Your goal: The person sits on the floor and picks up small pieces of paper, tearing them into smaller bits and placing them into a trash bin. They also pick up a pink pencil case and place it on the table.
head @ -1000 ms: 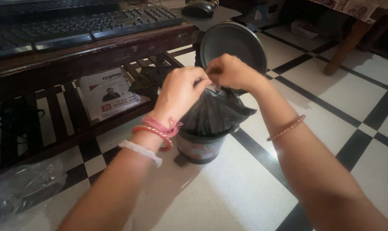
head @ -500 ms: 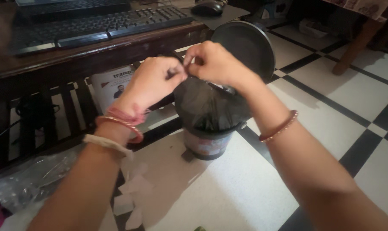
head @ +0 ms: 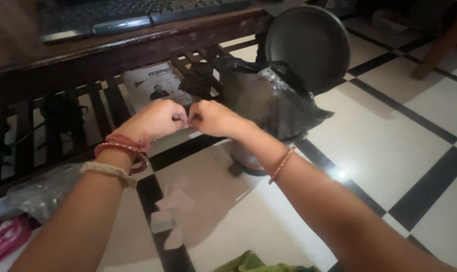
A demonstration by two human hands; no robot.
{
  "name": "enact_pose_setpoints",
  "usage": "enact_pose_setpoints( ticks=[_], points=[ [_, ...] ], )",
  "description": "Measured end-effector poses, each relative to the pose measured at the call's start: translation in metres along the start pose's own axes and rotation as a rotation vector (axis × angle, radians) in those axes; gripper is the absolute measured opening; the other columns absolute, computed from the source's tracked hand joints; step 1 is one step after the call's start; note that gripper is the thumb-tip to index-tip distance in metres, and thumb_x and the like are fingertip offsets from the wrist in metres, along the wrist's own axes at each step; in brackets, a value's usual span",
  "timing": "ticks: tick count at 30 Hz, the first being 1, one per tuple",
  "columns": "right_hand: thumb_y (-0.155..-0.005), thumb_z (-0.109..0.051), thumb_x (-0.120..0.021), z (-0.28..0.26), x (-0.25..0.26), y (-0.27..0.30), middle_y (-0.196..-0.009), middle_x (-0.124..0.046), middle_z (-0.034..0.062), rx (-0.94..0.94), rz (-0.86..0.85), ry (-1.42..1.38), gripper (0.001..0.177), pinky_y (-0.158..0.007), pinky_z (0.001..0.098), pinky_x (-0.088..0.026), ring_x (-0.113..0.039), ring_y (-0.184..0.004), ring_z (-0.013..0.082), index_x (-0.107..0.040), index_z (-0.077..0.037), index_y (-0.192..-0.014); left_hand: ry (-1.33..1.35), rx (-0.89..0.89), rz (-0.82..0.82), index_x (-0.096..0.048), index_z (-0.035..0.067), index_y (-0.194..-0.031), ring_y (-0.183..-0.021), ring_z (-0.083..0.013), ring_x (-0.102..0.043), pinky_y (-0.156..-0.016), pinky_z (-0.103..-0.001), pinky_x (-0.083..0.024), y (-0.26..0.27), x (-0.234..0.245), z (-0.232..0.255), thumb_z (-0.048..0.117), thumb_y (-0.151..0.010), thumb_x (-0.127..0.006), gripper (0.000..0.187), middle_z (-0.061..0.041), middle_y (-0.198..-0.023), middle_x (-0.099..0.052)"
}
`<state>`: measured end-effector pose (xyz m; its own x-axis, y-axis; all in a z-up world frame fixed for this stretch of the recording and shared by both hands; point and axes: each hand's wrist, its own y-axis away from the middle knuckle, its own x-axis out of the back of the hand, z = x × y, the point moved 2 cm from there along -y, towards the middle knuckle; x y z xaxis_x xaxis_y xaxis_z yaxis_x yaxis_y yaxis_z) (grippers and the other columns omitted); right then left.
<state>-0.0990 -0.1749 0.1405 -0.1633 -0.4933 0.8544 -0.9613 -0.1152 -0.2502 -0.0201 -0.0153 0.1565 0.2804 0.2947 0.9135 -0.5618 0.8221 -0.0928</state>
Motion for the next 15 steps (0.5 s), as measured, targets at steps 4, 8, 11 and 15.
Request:
enact_pose_setpoints(
  ticks=[4, 8, 11, 15],
  points=[
    [-0.084, -0.025, -0.075, 0.005, -0.037, -0.004, -0.09, -0.076, 0.0155, -0.061, -0.053, -0.059, 0.022, -0.079, 0.0405, -0.058, -0.075, -0.088, 0.0306, -0.075, -0.009, -0.099, 0.028, 0.03, -0.029, -0.079, 0.01, -0.1, -0.087, -0.0283, -0.075, -0.081, -0.039, -0.058, 0.013, -0.019, -0.025, 0.016, -0.084, -0.069, 0.019, -0.012, -0.093, -0.079],
    [-0.082, -0.022, -0.077, 0.009, -0.071, -0.005, -0.094, -0.078, 0.0125, -0.054, -0.101, -0.127, 0.022, -0.079, 0.0384, -0.058, -0.076, -0.089, 0.0279, -0.075, -0.01, -0.101, 0.026, 0.068, -0.059, -0.079, 0.011, -0.101, -0.09, -0.0292, -0.075, -0.082, -0.039, -0.058, 0.027, -0.038, -0.046, 0.015, -0.082, -0.069, 0.022, -0.012, -0.095, -0.079],
    [-0.079, -0.017, -0.076, 0.013, -0.099, -0.005, -0.099, -0.077, 0.012, -0.119, -0.125, -0.153, 0.025, -0.081, 0.0383, -0.056, -0.074, -0.093, 0.0284, -0.075, -0.01, -0.103, 0.045, 0.127, -0.093, -0.077, 0.01, -0.103, -0.094, -0.0308, -0.075, -0.084, -0.04, -0.058, 0.035, -0.051, -0.059, 0.022, -0.081, -0.075, 0.025, -0.014, -0.099, -0.078],
    [-0.077, -0.009, -0.071, 0.02, -0.137, -0.004, -0.102, -0.078, 0.013, -0.172, -0.172, -0.208, 0.026, -0.084, 0.0375, -0.057, -0.075, -0.097, 0.0286, -0.075, -0.007, -0.103, -0.031, 0.268, -0.185, -0.079, 0.012, -0.107, -0.098, -0.035, -0.072, -0.087, -0.043, -0.057, 0.044, -0.073, -0.073, 0.03, -0.083, -0.08, 0.031, -0.017, -0.103, -0.075]
  ],
)
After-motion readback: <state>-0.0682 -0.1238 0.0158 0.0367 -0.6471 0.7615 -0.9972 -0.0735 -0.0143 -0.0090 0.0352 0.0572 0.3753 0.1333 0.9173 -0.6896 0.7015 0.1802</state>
